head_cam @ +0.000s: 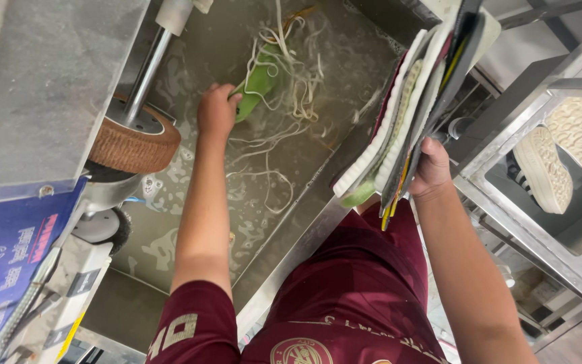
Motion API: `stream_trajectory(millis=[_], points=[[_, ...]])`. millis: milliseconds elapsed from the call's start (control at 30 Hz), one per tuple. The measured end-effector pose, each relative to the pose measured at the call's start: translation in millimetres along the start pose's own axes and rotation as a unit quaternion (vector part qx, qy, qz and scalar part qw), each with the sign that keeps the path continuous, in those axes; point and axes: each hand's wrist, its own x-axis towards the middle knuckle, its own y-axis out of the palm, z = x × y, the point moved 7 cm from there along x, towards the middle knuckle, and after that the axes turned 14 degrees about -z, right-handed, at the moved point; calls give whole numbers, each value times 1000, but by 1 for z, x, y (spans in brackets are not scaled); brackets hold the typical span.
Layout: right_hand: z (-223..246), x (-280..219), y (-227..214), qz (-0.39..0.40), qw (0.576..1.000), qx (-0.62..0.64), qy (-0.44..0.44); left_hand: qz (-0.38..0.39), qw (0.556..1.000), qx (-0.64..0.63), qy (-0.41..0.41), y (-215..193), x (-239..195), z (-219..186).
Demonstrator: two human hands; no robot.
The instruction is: The person scrubs a white sneaker in a sink, then removes and stacks several insoles from a pile of shoes. They use a high-pressure water spray gun to rinse the stacked insoles on a metal grate, flipping them to clean both sides.
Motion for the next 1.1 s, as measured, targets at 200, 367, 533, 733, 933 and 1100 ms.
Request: stream_trajectory(millis=[200, 367, 533, 733, 933, 1100], points=[[-23, 1, 51, 47, 994, 13, 95, 89, 984, 133, -74, -116, -55, -72], [-55, 11, 13, 57, 982, 48, 174, 63, 980, 184, -53, -158, -88, -138], [-78, 7, 12, 17, 988, -3, 156, -61, 997, -56, -4, -200, -89, -183], [-53, 11, 10, 32, 998, -16, 60, 144, 932, -328, 57, -139, -78, -210], [-4, -2, -37, -98, 994, -39, -32, 447, 825, -330, 102, -28, -84, -176], [35, -27, -73, -114, 981, -86, -128, -7, 954, -286, -94, 99, 72, -36]])
